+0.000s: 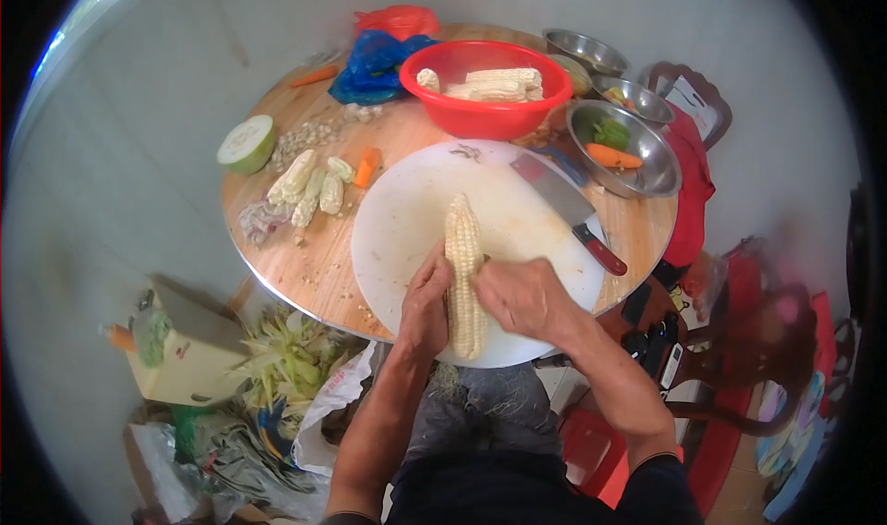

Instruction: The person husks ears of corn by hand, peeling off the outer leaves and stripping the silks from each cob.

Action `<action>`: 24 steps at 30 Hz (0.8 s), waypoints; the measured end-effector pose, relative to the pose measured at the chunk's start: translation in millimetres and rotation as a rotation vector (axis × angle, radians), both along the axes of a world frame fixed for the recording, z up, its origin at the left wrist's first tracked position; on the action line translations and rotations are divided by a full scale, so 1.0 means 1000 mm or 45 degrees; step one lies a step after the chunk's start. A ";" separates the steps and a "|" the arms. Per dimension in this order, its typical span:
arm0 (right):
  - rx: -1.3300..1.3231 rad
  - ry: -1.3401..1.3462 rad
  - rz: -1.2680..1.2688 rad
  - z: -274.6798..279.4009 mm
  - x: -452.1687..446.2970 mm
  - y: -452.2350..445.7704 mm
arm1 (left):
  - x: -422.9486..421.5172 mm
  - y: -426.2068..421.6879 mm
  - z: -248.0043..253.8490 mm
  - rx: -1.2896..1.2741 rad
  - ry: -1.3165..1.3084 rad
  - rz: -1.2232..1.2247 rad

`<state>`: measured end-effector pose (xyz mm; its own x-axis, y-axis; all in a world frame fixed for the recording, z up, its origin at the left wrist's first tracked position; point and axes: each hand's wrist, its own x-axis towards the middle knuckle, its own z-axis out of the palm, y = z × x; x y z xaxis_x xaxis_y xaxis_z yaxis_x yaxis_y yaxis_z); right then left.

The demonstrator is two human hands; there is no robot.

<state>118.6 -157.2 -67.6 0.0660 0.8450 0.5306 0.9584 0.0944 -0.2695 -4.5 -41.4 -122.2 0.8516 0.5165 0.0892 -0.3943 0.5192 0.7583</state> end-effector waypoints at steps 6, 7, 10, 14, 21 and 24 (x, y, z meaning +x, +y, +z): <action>-0.055 0.382 -0.281 -0.002 -0.002 -0.001 | 0.000 0.001 0.002 -0.091 0.001 -0.051; -0.025 0.424 -0.314 0.001 -0.002 0.003 | -0.001 0.002 0.003 -0.062 0.023 -0.091; -0.060 0.398 -0.326 0.001 0.000 0.004 | 0.004 0.001 -0.001 -0.136 -0.063 -0.100; -0.218 0.343 -0.231 0.000 -0.007 -0.008 | 0.002 0.003 -0.004 -0.183 -0.070 -0.071; -0.091 0.156 -0.353 -0.005 -0.020 -0.006 | 0.006 0.002 -0.007 -0.178 -0.143 -0.073; 0.056 0.025 -0.350 -0.014 -0.018 0.001 | 0.008 0.001 -0.008 -0.109 -0.121 0.000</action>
